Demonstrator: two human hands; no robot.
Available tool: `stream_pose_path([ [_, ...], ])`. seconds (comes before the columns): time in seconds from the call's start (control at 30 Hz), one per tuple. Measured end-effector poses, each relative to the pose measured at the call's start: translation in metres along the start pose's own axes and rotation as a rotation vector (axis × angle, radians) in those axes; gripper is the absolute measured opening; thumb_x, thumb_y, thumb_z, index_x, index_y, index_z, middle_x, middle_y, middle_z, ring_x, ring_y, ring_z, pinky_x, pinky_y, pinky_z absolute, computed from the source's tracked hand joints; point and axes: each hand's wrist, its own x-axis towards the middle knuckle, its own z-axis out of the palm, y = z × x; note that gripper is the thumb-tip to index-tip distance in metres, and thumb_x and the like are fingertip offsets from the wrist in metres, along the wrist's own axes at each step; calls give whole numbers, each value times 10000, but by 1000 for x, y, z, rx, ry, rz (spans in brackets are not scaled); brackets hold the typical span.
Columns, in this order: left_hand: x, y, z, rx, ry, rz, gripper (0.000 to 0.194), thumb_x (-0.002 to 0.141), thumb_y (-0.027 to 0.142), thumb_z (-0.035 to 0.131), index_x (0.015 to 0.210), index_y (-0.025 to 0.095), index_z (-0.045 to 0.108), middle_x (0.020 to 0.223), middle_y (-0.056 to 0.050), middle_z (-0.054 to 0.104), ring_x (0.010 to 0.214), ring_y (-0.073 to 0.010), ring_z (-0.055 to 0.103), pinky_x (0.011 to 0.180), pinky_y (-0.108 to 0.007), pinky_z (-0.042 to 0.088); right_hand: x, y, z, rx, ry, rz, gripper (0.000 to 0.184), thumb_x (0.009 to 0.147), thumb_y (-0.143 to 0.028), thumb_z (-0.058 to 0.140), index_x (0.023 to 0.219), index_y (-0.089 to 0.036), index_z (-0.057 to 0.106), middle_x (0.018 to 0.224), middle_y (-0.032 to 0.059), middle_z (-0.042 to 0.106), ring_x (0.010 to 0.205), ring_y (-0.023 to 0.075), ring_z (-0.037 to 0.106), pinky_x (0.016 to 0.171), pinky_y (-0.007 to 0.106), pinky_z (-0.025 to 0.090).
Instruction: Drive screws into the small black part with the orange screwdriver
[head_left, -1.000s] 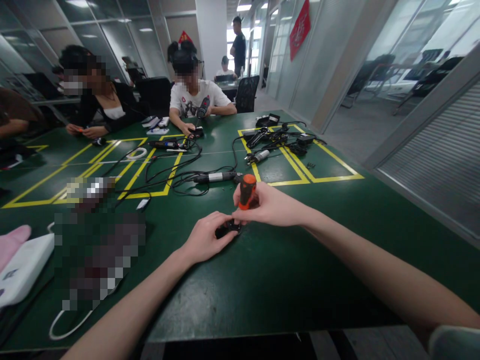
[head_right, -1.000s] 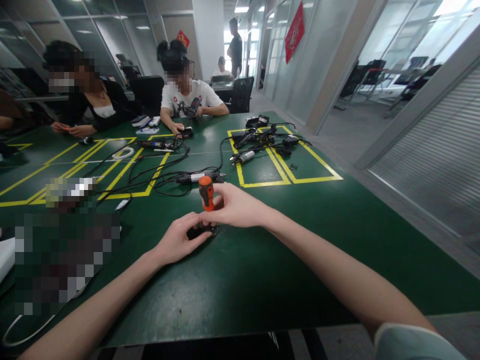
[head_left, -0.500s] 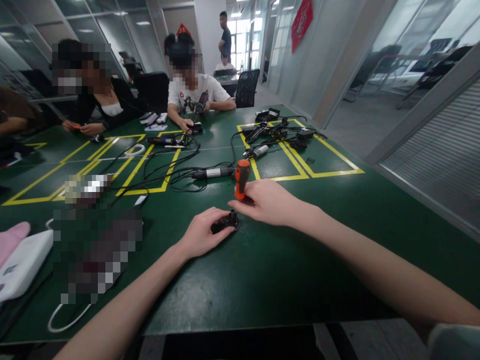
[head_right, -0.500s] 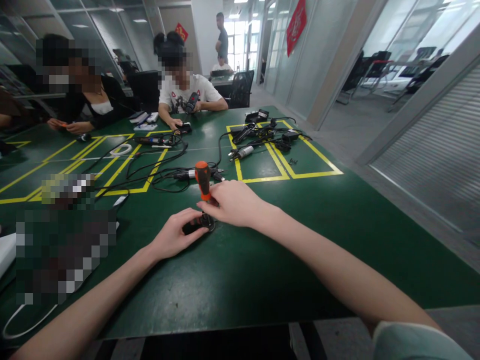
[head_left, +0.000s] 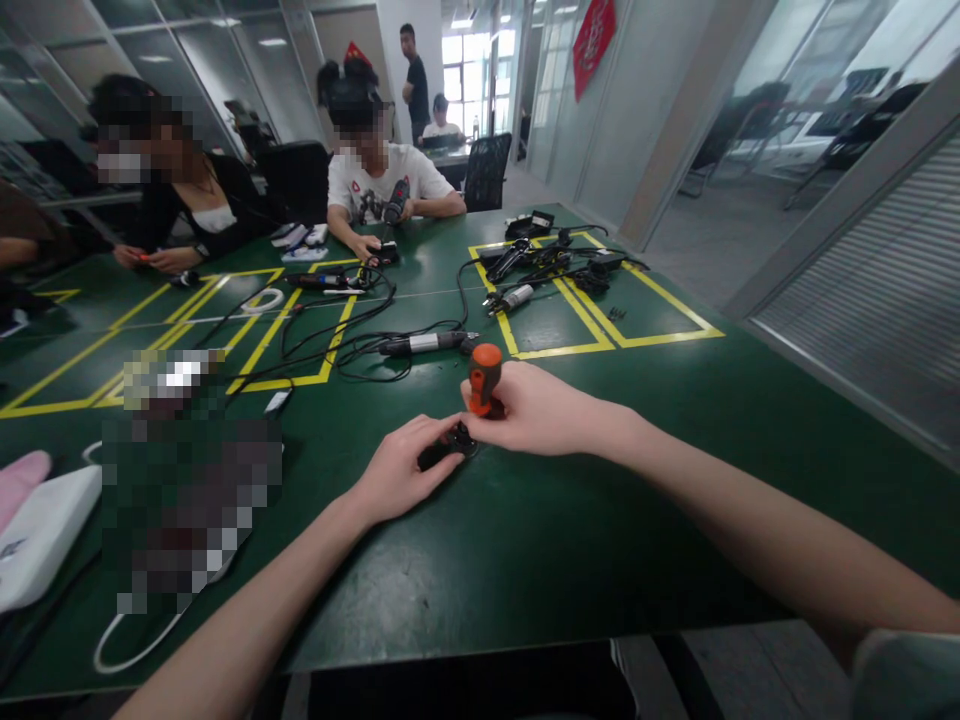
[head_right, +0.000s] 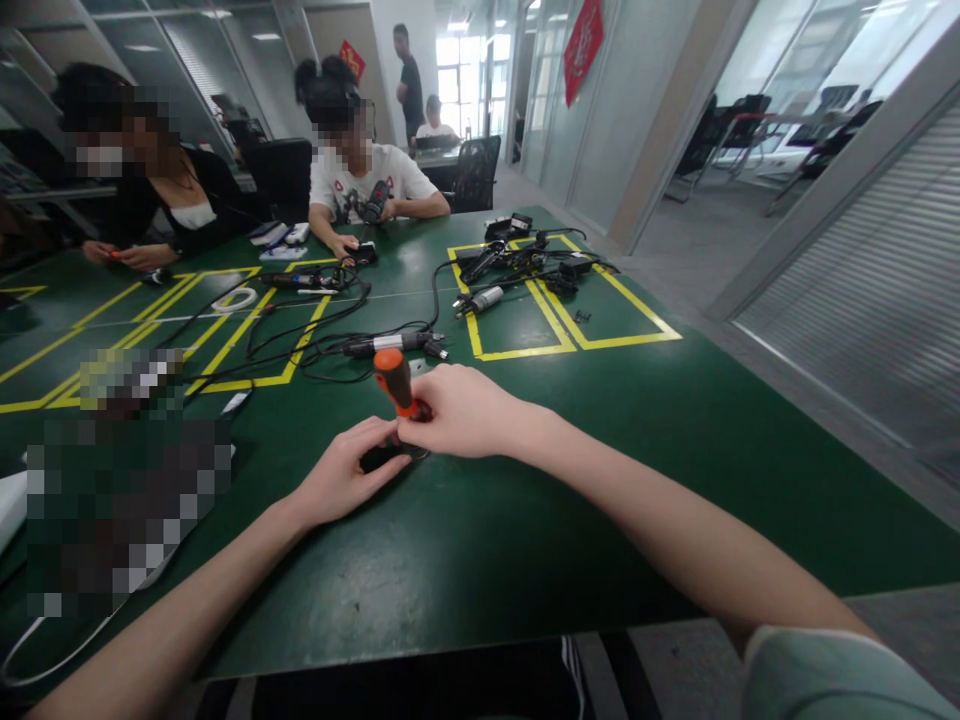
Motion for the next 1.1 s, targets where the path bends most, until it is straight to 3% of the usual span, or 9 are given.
stream_pose_path([
  [0.17, -4, 2, 3, -20, 8, -11, 334, 968, 265, 666, 1294, 196, 683, 1056, -79, 738, 927, -209, 672, 845, -330, 551, 0, 2, 1, -19, -7, 85, 363, 921, -255, 621, 611, -215, 436, 576, -49, 449, 574, 124, 433, 622, 273, 330],
  [0.47, -7, 7, 2, -70, 18, -4, 295, 966, 242, 661, 1257, 203, 686, 1084, -78, 767, 967, -225, 685, 869, -362, 563, 0, 0, -1, 62, -101, 134, 306, 945, -225, 612, 671, -211, 477, 636, -35, 492, 613, 133, 480, 614, 267, 345],
  [0.73, -12, 4, 4, -73, 21, -21, 262, 963, 231, 650, 1218, 204, 698, 1089, -75, 765, 986, -222, 692, 879, -353, 581, 8, 2, 7, -160, -97, 157, 488, 1004, -348, 591, 561, -205, 447, 585, -21, 478, 604, 143, 443, 612, 295, 255],
  [0.9, -14, 2, 6, -65, 31, -5, 323, 956, 223, 664, 1279, 201, 675, 1136, -83, 762, 1018, -226, 693, 912, -366, 573, 7, 9, 6, -7, -109, 116, 459, 966, -206, 614, 571, -208, 379, 563, -63, 395, 569, 111, 371, 600, 272, 272],
  [1.1, -8, 2, 5, -64, 21, -49, 267, 951, 258, 673, 1208, 191, 702, 1077, -77, 747, 979, -221, 692, 878, -348, 561, 6, 7, 3, 117, -112, 113, 348, 911, -131, 623, 617, -201, 450, 595, -67, 461, 551, 95, 421, 581, 254, 299],
])
